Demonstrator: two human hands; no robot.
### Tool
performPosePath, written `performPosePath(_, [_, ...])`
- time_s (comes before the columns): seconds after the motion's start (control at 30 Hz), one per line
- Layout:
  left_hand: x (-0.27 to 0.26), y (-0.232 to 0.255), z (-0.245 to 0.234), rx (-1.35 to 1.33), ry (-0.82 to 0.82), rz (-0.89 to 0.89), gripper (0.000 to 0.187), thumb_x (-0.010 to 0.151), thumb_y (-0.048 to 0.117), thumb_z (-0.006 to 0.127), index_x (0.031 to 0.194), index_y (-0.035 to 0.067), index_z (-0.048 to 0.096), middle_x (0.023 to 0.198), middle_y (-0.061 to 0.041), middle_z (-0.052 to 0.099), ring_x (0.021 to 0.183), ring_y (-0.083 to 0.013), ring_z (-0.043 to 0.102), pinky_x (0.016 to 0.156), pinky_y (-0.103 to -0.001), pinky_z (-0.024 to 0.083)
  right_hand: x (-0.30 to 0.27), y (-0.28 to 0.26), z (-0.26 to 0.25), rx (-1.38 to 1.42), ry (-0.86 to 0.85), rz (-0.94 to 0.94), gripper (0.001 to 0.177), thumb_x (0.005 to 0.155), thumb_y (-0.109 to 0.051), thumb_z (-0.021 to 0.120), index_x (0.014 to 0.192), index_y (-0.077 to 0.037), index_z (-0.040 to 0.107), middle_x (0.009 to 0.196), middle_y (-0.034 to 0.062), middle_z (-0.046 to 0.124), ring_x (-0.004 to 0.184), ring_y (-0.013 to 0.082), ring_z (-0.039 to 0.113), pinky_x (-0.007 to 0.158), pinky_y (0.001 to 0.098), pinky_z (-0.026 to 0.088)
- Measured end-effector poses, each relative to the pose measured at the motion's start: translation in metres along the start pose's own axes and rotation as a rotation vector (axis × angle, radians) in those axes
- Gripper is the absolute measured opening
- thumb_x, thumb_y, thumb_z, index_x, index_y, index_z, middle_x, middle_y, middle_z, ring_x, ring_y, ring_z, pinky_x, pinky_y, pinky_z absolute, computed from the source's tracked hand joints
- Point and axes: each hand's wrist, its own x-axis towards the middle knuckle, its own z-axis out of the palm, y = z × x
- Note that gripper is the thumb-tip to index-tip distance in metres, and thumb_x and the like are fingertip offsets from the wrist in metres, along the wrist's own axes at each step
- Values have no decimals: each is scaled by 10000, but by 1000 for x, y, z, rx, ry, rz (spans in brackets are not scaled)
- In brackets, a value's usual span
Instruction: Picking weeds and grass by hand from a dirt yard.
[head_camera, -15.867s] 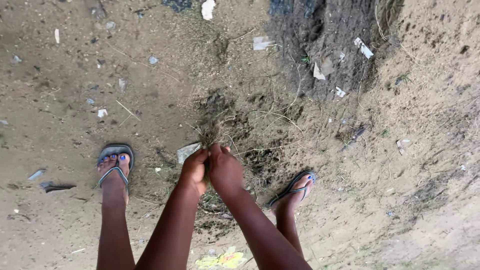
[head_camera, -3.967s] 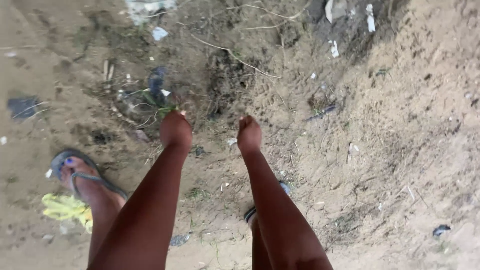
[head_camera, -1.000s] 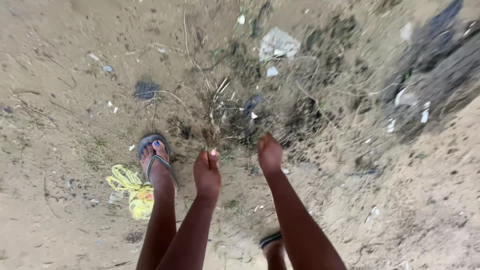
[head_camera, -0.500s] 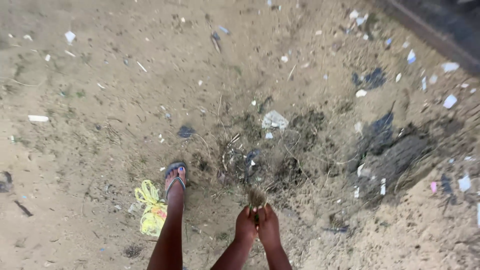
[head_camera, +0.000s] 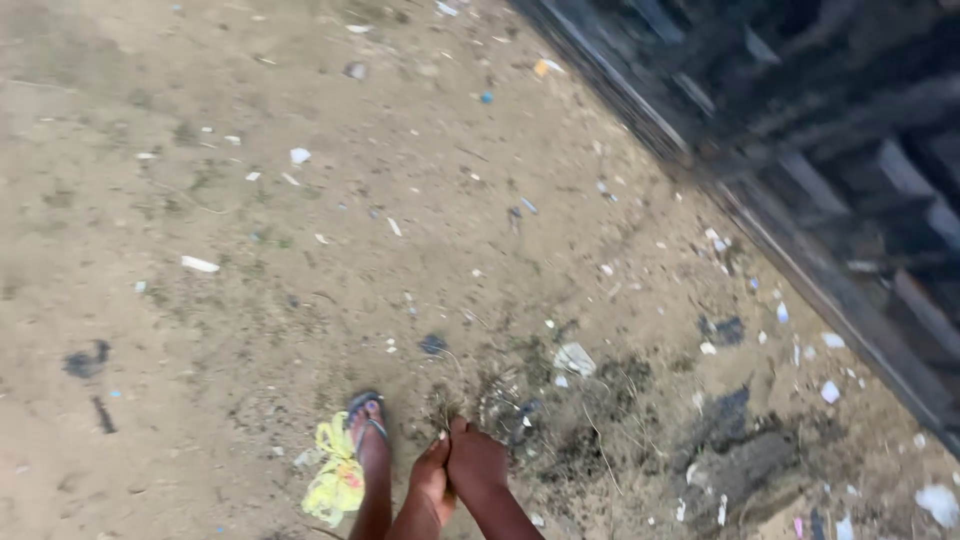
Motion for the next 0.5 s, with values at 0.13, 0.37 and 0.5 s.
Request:
performPosePath(0.13, [-2,117,-16,13,34,95,316,1014,294,534,1224,89,651,1175,-96,714,1061,-233,685,917,-408,551,36,-122,-15,-228,-32,-167,201,999,-291,522,1064,-102,536,1072,167,675,936,367,698,778,523,541])
performPosePath(0.37, [-27,328,47,-128,245,176,278,1044,224,437,1192,94,633,1134,-151,741,1023,-318,697,891,-451,563,106,-279,-25,-245,62,-483,250,964,-243,533,1166,-95,541,1197,140,635,1006,328,673,782,520,514])
performPosePath(0.5, [20,375,73,-362,94,277,252,1066,217,463,1178,55,620,1107,-158,709,1007,-320,669,884,-455,559,144,-319,-66,-303,109,-472,405,942,-276,515,1305,-96,492,1240,149,601,993,325,671,773,546,513])
